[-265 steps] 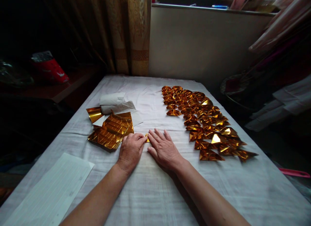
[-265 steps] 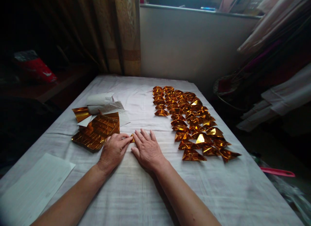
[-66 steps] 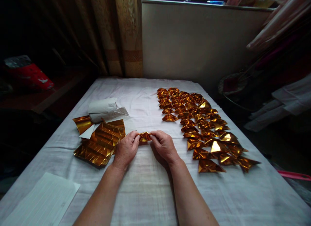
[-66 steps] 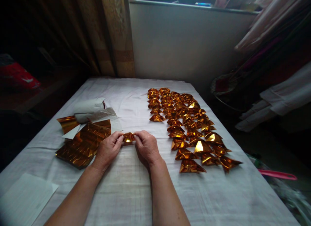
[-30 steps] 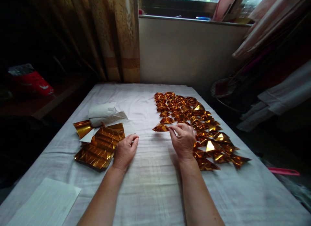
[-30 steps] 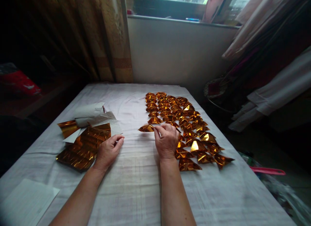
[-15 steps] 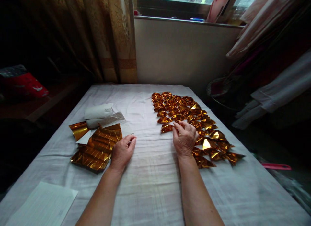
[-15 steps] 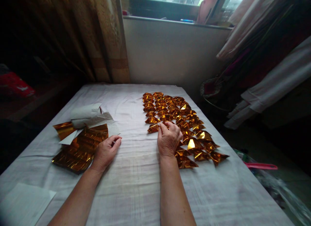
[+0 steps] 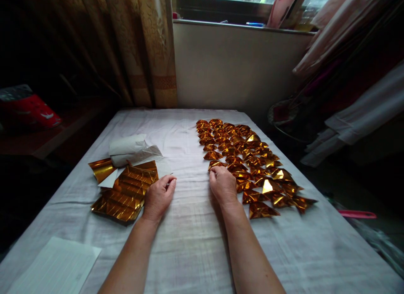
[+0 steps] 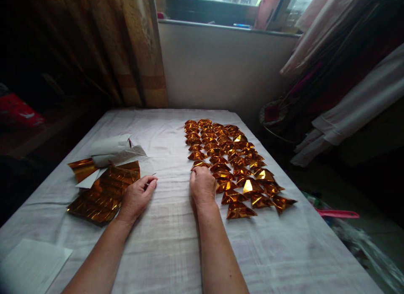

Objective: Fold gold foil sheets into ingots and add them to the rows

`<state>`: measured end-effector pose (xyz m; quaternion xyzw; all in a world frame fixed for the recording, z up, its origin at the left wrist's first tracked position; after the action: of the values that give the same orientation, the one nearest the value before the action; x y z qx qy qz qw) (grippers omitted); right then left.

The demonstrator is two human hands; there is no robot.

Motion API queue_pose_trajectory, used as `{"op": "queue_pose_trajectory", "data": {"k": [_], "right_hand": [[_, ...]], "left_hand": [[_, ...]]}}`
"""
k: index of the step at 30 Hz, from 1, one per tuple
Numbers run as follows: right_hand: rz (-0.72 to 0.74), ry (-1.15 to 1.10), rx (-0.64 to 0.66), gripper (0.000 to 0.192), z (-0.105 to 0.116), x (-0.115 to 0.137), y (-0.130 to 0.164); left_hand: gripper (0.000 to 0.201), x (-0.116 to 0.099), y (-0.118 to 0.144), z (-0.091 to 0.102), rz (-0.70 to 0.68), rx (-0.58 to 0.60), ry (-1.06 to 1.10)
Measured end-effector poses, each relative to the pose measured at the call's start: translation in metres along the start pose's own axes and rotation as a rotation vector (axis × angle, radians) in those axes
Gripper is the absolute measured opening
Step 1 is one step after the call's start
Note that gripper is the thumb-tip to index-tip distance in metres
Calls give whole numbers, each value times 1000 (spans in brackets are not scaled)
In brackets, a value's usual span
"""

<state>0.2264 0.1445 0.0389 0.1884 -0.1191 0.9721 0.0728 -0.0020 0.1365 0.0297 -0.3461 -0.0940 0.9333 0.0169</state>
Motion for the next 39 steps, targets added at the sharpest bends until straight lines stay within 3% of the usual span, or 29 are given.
{"op": "queue_pose_trajectory", "data": {"k": [10, 19, 24, 28, 31, 33, 35, 39], "right_hand": [[47, -69, -33, 20, -9, -2, 0], [81, -128, -57, 18, -11, -3, 1], [76, -126, -73, 19, -14, -3, 2], [163, -200, -79, 18, -18, 9, 6], [233, -243, -56, 17, -21, 18, 9], [238, -256, -52, 17, -21, 20, 10], [228, -263, -48, 18, -20, 19, 10], [216, -258, -30, 18, -21, 19, 9]], "left_hand": [[26, 1, 0, 1, -17, -22, 43], [27, 12, -3, 6, 7, -177, 104], [22, -3, 3, 6, -97, -186, 12], [21, -19, 6, 5, -142, -111, -120], [22, -21, 4, 12, -64, -22, -330], [41, -16, 2, 22, 7, 36, -489], [58, -3, 1, 36, 148, 93, -612], [72, 23, 0, 54, 355, 185, -676]]}}
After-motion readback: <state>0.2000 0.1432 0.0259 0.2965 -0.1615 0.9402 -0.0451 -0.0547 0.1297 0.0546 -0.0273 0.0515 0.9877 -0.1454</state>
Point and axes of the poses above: each hand's wrist, its own y-axis away from the middle knuckle, its own z-axis out of the back of the hand, x = y × z, the point moved 7 cm from there along -y, towards the middle knuckle, and after that the axes turned 3 degrees about z, right-handed, at the moved point
